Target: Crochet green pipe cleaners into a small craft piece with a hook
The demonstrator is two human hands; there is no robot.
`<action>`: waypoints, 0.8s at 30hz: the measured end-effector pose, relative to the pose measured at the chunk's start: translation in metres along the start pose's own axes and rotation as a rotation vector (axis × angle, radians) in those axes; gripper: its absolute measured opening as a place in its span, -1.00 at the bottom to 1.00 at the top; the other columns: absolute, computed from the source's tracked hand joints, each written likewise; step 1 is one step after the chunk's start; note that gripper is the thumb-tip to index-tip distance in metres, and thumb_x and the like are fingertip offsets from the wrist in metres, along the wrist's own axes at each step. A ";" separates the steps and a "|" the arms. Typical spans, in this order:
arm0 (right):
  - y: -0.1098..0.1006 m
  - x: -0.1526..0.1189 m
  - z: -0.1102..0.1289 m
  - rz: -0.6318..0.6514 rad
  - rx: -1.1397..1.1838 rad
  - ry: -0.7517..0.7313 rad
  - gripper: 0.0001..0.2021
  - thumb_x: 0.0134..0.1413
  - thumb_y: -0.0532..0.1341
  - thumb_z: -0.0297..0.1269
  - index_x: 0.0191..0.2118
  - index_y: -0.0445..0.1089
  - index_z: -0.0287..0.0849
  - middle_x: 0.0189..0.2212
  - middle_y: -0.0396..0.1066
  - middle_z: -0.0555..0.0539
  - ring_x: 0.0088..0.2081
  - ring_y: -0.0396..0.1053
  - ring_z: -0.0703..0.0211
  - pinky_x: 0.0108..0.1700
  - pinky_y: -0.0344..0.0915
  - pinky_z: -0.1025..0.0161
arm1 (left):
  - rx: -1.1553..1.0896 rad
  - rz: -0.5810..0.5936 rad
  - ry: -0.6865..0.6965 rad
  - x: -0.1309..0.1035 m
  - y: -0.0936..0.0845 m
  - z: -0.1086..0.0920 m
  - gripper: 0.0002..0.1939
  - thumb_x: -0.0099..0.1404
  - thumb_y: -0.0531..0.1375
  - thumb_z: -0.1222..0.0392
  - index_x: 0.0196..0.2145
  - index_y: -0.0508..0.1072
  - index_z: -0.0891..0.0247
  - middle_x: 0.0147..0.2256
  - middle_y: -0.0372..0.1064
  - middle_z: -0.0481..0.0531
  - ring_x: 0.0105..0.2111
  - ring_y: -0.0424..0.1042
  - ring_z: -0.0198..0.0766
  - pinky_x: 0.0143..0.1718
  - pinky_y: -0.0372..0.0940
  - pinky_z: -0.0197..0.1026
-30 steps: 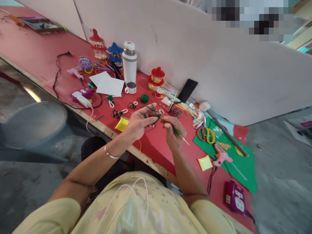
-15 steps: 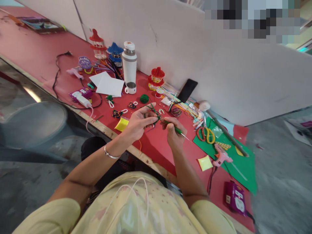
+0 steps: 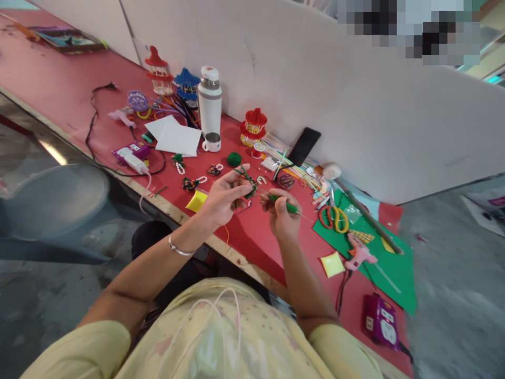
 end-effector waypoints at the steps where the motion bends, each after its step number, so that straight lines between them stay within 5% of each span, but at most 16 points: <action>1: -0.001 0.001 -0.002 -0.016 0.024 0.021 -0.61 0.13 0.41 0.19 -0.17 0.63 -0.02 -0.37 0.70 -0.05 -0.44 0.57 0.17 -0.40 0.47 0.19 | 0.001 -0.007 0.014 0.000 -0.001 -0.001 -0.18 -0.01 0.60 0.23 0.21 0.50 0.24 -0.43 0.48 -0.18 -0.63 0.40 -0.45 -0.68 0.24 -0.38; 15: -0.007 0.003 0.006 -0.069 -0.006 0.042 -0.66 0.13 0.42 0.13 -0.24 0.63 -0.06 -0.45 0.66 -0.01 -0.48 0.55 0.20 -0.40 0.40 0.23 | 0.089 -0.059 0.188 -0.001 -0.001 -0.014 -0.27 -0.01 0.59 0.20 0.14 0.59 0.24 -0.47 0.50 -0.14 -0.63 0.35 -0.45 -0.63 0.24 -0.36; 24: -0.005 0.003 0.008 -0.064 0.004 0.035 -0.66 0.13 0.42 0.13 -0.24 0.64 -0.05 -0.46 0.66 0.00 -0.47 0.55 0.20 -0.40 0.41 0.24 | 0.100 -0.048 0.182 0.000 -0.003 -0.011 -0.32 0.02 0.57 0.22 0.12 0.60 0.24 -0.46 0.47 -0.14 -0.62 0.32 -0.47 -0.60 0.27 -0.36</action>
Point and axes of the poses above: each hand's wrist, its own x-axis towards the middle knuckle, its own y-axis out of the palm, z = x × y, the point moved 9 cm from there along x, towards the middle knuckle
